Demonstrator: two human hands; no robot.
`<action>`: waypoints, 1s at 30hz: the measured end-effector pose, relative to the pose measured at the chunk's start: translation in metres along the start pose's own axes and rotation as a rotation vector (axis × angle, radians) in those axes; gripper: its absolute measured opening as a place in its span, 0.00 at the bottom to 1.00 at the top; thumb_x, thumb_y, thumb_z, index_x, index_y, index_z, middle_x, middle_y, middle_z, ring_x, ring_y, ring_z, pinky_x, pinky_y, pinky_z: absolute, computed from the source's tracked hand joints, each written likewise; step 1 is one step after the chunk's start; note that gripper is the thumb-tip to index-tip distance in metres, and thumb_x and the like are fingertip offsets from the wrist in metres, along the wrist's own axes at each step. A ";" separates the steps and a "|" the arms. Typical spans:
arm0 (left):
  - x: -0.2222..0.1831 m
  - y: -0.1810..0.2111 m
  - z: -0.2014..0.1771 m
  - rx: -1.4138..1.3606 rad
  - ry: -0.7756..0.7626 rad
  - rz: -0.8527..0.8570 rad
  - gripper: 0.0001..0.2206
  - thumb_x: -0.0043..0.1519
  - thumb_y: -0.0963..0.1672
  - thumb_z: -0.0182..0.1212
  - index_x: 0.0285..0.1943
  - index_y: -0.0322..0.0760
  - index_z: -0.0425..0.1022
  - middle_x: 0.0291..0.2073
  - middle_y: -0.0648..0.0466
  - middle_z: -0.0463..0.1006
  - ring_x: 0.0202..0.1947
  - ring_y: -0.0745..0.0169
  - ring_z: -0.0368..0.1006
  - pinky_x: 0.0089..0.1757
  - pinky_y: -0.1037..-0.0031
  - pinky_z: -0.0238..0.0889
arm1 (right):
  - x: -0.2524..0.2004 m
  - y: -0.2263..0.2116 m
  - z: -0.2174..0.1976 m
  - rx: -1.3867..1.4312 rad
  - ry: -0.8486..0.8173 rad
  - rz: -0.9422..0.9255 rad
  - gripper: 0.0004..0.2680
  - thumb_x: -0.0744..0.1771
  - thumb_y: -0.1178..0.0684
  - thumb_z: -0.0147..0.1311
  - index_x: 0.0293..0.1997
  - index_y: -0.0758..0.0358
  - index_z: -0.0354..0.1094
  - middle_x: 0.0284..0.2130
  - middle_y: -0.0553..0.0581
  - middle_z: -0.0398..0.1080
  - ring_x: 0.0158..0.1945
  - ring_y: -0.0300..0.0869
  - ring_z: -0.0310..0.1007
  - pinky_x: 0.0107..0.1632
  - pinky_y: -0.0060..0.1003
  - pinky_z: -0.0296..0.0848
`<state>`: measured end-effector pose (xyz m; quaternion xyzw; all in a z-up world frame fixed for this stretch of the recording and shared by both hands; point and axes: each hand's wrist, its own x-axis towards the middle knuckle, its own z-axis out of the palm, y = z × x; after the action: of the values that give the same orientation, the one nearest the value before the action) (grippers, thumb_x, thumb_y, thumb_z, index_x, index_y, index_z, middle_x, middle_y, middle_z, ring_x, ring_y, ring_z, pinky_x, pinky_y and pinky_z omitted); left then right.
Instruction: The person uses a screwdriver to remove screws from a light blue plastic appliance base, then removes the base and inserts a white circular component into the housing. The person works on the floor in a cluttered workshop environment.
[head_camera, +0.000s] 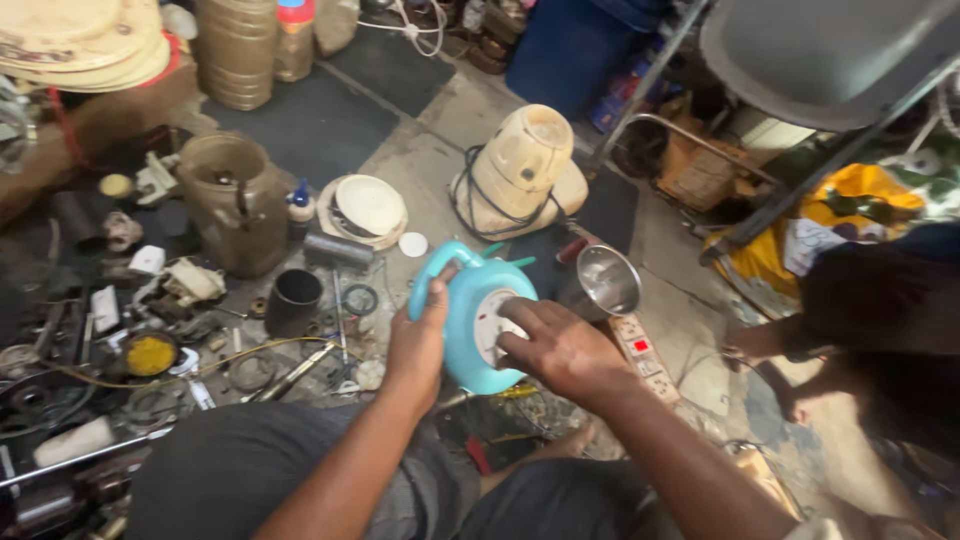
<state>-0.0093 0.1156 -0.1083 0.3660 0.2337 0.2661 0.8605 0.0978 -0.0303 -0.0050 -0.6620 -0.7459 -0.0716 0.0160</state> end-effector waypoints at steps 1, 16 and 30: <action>0.000 0.001 -0.001 -0.001 -0.011 -0.001 0.24 0.67 0.53 0.52 0.65 0.35 0.75 0.61 0.50 0.78 0.57 0.61 0.74 0.56 0.69 0.65 | -0.001 0.002 0.000 -0.022 0.014 -0.028 0.10 0.62 0.50 0.60 0.42 0.61 0.69 0.50 0.62 0.70 0.54 0.55 0.72 0.51 0.48 0.72; -0.010 -0.001 0.002 0.273 -0.020 0.330 0.24 0.67 0.53 0.54 0.65 0.32 0.75 0.57 0.48 0.81 0.56 0.62 0.75 0.56 0.70 0.65 | 0.015 -0.012 0.064 0.458 0.340 0.968 0.06 0.64 0.52 0.57 0.39 0.63 0.69 0.37 0.63 0.72 0.43 0.58 0.75 0.43 0.48 0.74; -0.012 0.007 0.003 0.336 -0.036 0.303 0.24 0.66 0.53 0.55 0.62 0.33 0.77 0.53 0.47 0.82 0.55 0.61 0.75 0.54 0.71 0.65 | 0.015 -0.005 0.070 0.351 0.286 0.781 0.07 0.67 0.51 0.57 0.36 0.63 0.70 0.35 0.61 0.71 0.39 0.55 0.76 0.40 0.47 0.74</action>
<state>-0.0187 0.1105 -0.0985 0.5400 0.2018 0.3430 0.7416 0.0962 -0.0073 -0.0729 -0.8645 -0.4314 -0.0233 0.2568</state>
